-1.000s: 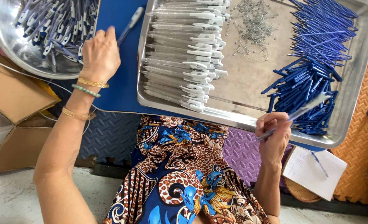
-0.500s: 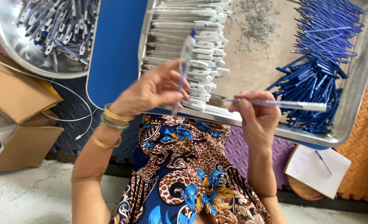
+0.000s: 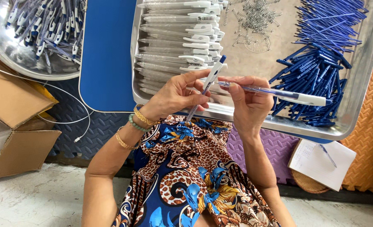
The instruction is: The person assembles blue ballpoint pens by inserting ink cartridges into white plastic barrels, adding small metal components, and clicking the pen together by hand.
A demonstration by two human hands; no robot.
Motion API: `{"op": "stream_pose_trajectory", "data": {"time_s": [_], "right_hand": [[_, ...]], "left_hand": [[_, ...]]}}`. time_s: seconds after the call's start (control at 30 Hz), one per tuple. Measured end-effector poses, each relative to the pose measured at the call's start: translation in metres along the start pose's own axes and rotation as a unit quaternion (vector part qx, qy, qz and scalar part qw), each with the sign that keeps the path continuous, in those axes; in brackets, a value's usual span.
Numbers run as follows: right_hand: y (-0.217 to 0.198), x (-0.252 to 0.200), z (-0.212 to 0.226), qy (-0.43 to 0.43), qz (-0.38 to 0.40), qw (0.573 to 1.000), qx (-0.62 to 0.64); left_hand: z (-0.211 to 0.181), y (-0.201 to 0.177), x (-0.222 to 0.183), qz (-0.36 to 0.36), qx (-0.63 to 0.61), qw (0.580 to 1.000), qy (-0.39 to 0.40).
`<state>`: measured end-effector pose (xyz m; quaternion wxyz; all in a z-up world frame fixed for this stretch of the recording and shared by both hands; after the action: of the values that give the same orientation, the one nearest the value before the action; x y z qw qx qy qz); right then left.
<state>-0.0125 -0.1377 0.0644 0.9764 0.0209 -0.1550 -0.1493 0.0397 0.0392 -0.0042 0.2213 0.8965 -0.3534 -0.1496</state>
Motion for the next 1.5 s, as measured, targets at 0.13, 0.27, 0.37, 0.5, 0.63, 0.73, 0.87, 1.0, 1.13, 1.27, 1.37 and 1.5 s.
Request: {"op": "stream_pose_trajectory", "data": {"time_s": [0.13,0.27,0.37,0.5,0.63,0.73,0.87,1.0,1.13,1.27,1.37,1.5], "right_hand": [[0.0,0.0,0.0,-0.009,0.004,1.0,-0.022],[0.001,-0.006,-0.007,-0.031,0.012,0.998,-0.047],[-0.001,-0.008,-0.01,-0.015,-0.003,0.999,-0.051],[0.001,-0.01,-0.01,-0.003,-0.021,0.999,-0.029],[-0.001,-0.012,-0.012,0.009,-0.028,0.999,-0.023],[0.001,-0.011,-0.01,-0.008,-0.041,0.999,-0.015],[-0.012,-0.011,-0.011,-0.023,-0.043,0.999,-0.024],[-0.013,-0.01,-0.016,-0.095,-0.023,0.992,-0.084],[-0.018,-0.029,-0.036,-0.261,0.01,0.947,-0.187],[-0.014,-0.028,-0.012,-0.367,0.027,0.906,-0.211],[-0.019,-0.015,-0.004,-0.244,0.054,0.932,-0.262],[-0.033,0.029,0.024,-0.029,-0.018,0.991,-0.13]], "left_hand": [[0.002,0.003,0.001,0.003,-0.024,1.0,-0.01],[-0.004,0.01,0.003,-0.003,-0.039,0.999,-0.017],[-0.002,0.011,0.004,-0.006,-0.044,0.999,-0.014],[0.012,0.009,0.007,-0.012,-0.052,0.999,0.004],[0.017,0.009,0.008,-0.02,-0.074,0.997,0.003],[0.019,0.013,0.011,-0.016,-0.086,0.996,-0.001],[0.014,0.024,0.008,0.002,-0.114,0.993,-0.017],[0.025,0.019,0.012,-0.018,-0.073,0.997,-0.007],[0.027,0.025,0.014,-0.05,-0.051,0.997,0.004],[0.034,0.02,0.021,-0.04,-0.027,0.999,0.004],[0.022,0.021,0.015,-0.052,-0.027,0.998,-0.014],[0.019,0.024,0.017,-0.016,-0.006,0.999,-0.044]]}}
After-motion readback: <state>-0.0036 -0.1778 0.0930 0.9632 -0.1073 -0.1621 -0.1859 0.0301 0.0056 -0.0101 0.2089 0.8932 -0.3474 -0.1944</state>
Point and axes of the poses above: each hand's wrist, its own x-axis towards the middle knuckle, its own y-axis out of the palm, z = x × y, the point moved 6 cm from there along x, towards the middle knuckle, and after that the axes turned 2 degrees about y, right-handed, at the moved point
